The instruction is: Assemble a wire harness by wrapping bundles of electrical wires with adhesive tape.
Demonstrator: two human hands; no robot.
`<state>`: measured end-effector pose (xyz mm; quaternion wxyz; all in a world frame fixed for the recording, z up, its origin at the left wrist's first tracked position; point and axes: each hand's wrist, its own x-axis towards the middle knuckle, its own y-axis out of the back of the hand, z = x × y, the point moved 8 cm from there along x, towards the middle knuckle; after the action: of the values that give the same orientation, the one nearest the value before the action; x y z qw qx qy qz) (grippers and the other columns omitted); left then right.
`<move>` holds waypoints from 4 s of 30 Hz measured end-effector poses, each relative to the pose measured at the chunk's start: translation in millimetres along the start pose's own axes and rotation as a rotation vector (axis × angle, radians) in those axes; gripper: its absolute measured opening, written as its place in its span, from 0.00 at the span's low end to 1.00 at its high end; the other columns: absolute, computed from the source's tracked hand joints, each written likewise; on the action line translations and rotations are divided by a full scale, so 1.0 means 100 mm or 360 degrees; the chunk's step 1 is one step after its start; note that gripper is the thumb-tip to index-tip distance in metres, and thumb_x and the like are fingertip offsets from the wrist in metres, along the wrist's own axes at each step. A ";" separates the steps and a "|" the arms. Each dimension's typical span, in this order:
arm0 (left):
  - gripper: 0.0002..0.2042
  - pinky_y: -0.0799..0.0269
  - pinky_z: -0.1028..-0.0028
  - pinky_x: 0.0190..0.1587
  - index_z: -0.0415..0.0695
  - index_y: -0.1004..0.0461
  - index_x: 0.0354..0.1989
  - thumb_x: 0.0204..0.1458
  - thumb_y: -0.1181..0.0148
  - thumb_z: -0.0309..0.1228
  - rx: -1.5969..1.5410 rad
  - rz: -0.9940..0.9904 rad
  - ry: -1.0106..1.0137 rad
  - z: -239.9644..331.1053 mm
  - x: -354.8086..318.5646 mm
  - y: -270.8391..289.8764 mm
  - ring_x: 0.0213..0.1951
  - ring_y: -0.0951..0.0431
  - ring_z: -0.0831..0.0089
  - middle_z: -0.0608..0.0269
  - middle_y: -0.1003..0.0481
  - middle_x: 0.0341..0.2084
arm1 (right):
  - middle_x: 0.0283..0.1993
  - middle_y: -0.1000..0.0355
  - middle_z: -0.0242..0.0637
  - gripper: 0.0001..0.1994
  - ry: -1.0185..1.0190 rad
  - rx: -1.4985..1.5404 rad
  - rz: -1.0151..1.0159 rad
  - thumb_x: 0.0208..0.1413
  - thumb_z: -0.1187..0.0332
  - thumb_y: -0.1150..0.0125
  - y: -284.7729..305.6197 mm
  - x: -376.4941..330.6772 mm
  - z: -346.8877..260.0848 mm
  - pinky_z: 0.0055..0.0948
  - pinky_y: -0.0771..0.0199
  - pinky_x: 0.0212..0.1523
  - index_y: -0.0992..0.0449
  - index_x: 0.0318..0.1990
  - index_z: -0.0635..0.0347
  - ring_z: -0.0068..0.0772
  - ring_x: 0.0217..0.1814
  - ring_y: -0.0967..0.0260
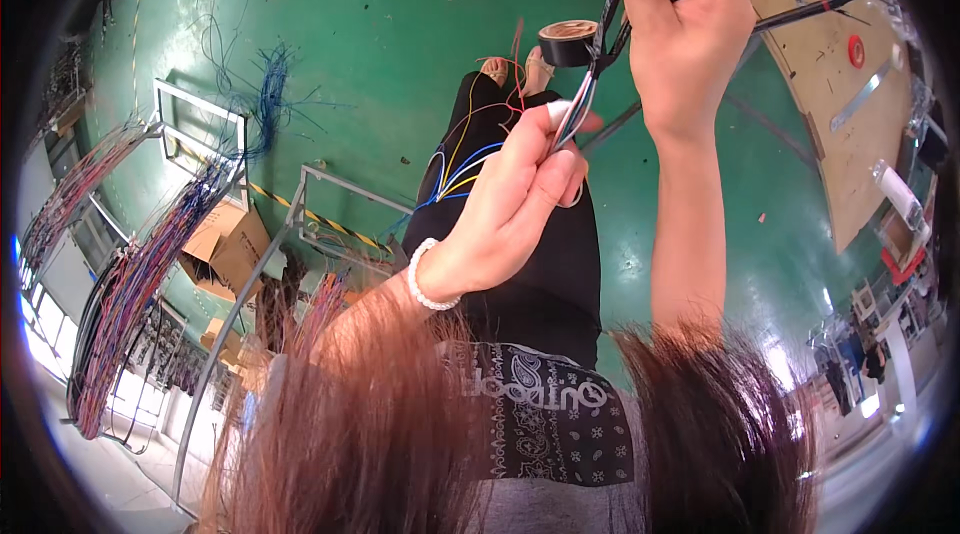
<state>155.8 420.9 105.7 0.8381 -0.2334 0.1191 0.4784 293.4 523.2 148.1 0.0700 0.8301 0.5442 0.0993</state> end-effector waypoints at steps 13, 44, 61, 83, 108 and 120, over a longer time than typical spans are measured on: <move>0.18 0.43 0.85 0.29 0.35 0.29 0.49 0.65 0.58 0.38 -0.0319 -0.0200 0.0217 0.23 0.47 0.12 0.24 0.39 0.87 0.73 0.31 0.22 | 0.22 0.40 0.21 0.09 -0.0119 0.0163 -0.0065 0.58 0.69 0.37 0.05 0.03 -0.02 0.14 0.50 0.24 0.32 0.32 0.60 0.09 0.23 0.47; 0.11 0.43 0.81 0.22 0.39 0.33 0.30 0.64 0.53 0.32 0.0020 0.0198 0.0195 0.25 0.29 0.28 0.19 0.40 0.85 0.72 0.37 0.15 | 0.58 0.34 0.49 0.17 -0.0478 0.1439 -0.0657 0.64 0.57 0.48 -0.37 -0.75 0.69 0.41 0.31 0.57 0.30 0.45 0.65 0.41 0.57 0.32; 0.06 0.32 0.63 0.26 0.39 0.28 0.34 0.48 0.42 0.24 0.1197 0.0393 -0.0643 0.27 0.11 0.20 0.26 0.27 0.56 0.57 0.27 0.25 | 0.38 0.31 0.37 0.11 -0.0070 -0.0348 -0.0110 0.53 0.75 0.37 -0.11 -0.82 -0.50 0.20 0.32 0.34 0.23 0.44 0.70 0.25 0.34 0.32; 0.14 0.42 0.82 0.20 0.38 0.29 0.25 0.62 0.49 0.32 0.0193 0.0529 0.0286 0.17 0.27 0.37 0.20 0.35 0.86 0.70 0.30 0.18 | 0.28 0.47 0.25 0.15 0.0241 -0.0062 -0.0574 0.33 0.73 0.29 0.06 -0.58 -0.13 0.23 0.47 0.26 0.15 0.35 0.47 0.24 0.28 0.44; 0.15 0.48 0.83 0.22 0.42 0.31 0.27 0.65 0.55 0.36 -0.0318 0.0218 0.0749 0.09 0.26 0.20 0.20 0.44 0.88 0.77 0.37 0.19 | 0.59 0.35 0.52 0.21 -0.0652 0.1119 -0.0734 0.59 0.63 0.42 -0.18 -0.84 0.72 0.44 0.35 0.60 0.32 0.55 0.67 0.46 0.59 0.34; 0.13 0.29 0.65 0.36 0.38 0.30 0.36 0.44 0.37 0.29 0.0580 0.0092 -0.0140 0.29 0.14 0.13 0.33 0.24 0.55 0.54 0.27 0.26 | 0.46 0.36 0.44 0.19 -0.0195 -0.0778 -0.0431 0.43 0.62 0.27 -0.14 -0.93 -0.56 0.35 0.30 0.46 0.22 0.42 0.59 0.40 0.45 0.33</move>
<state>150.9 451.9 121.3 0.8569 -0.0531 0.1736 0.4825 231.5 444.1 190.9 0.3136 0.7129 0.6047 0.1669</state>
